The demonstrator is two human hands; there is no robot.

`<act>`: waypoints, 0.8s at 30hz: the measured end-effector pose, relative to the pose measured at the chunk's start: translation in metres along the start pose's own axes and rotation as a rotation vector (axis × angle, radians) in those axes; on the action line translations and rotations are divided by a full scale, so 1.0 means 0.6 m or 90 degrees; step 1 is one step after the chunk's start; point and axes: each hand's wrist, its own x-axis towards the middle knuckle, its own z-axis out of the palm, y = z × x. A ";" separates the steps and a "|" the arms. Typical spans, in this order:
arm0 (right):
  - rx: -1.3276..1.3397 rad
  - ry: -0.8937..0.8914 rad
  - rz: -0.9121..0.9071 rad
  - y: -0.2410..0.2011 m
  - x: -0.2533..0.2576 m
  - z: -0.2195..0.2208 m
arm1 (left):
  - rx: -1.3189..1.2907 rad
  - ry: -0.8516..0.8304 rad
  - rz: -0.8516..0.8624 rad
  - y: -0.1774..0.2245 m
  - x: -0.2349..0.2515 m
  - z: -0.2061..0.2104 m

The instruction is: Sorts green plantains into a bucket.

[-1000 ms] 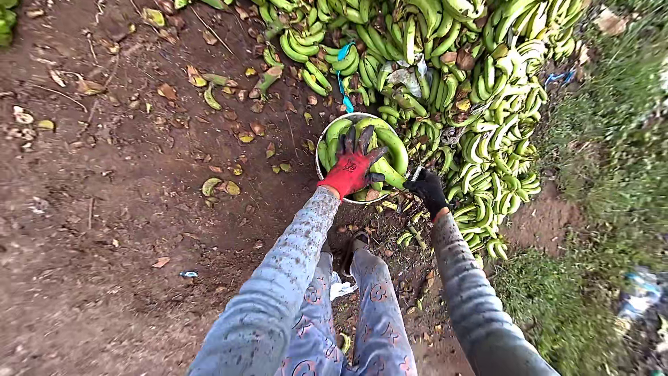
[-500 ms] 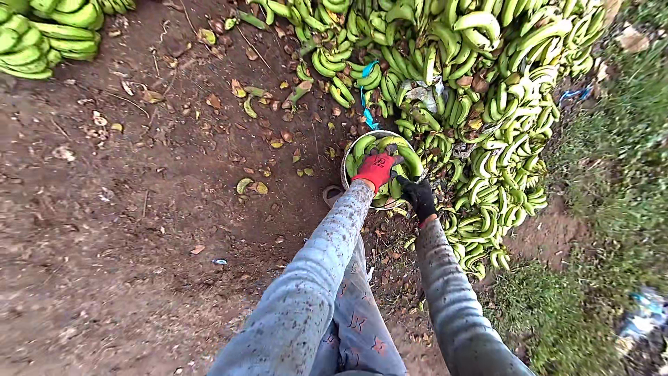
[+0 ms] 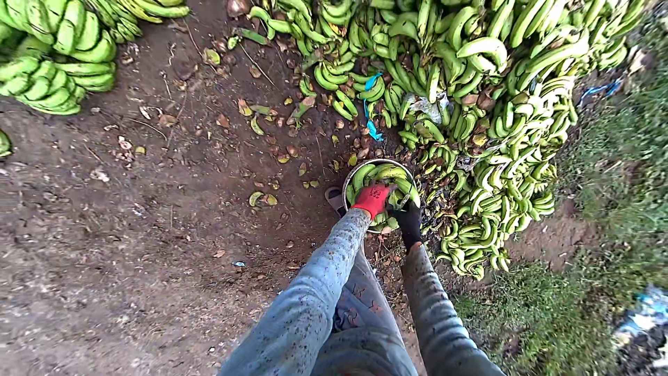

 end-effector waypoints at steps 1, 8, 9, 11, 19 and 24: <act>0.104 -0.005 0.020 -0.001 0.010 0.001 | -0.058 0.025 0.019 -0.011 -0.010 0.001; 0.211 -0.018 0.067 -0.046 0.056 0.009 | -0.259 0.204 -0.189 -0.215 -0.234 0.007; 0.234 -0.032 0.055 -0.043 0.053 0.009 | -0.273 0.213 -0.251 -0.251 -0.292 0.016; 0.298 -0.068 0.043 -0.036 0.044 0.010 | -0.295 0.219 -0.353 -0.304 -0.422 0.038; 0.542 -0.152 0.087 -0.024 0.040 0.029 | -0.413 0.164 -0.654 -0.323 -0.814 0.169; 0.123 -0.169 0.007 -0.086 0.000 0.030 | -0.515 0.126 -0.628 -0.316 -0.876 0.241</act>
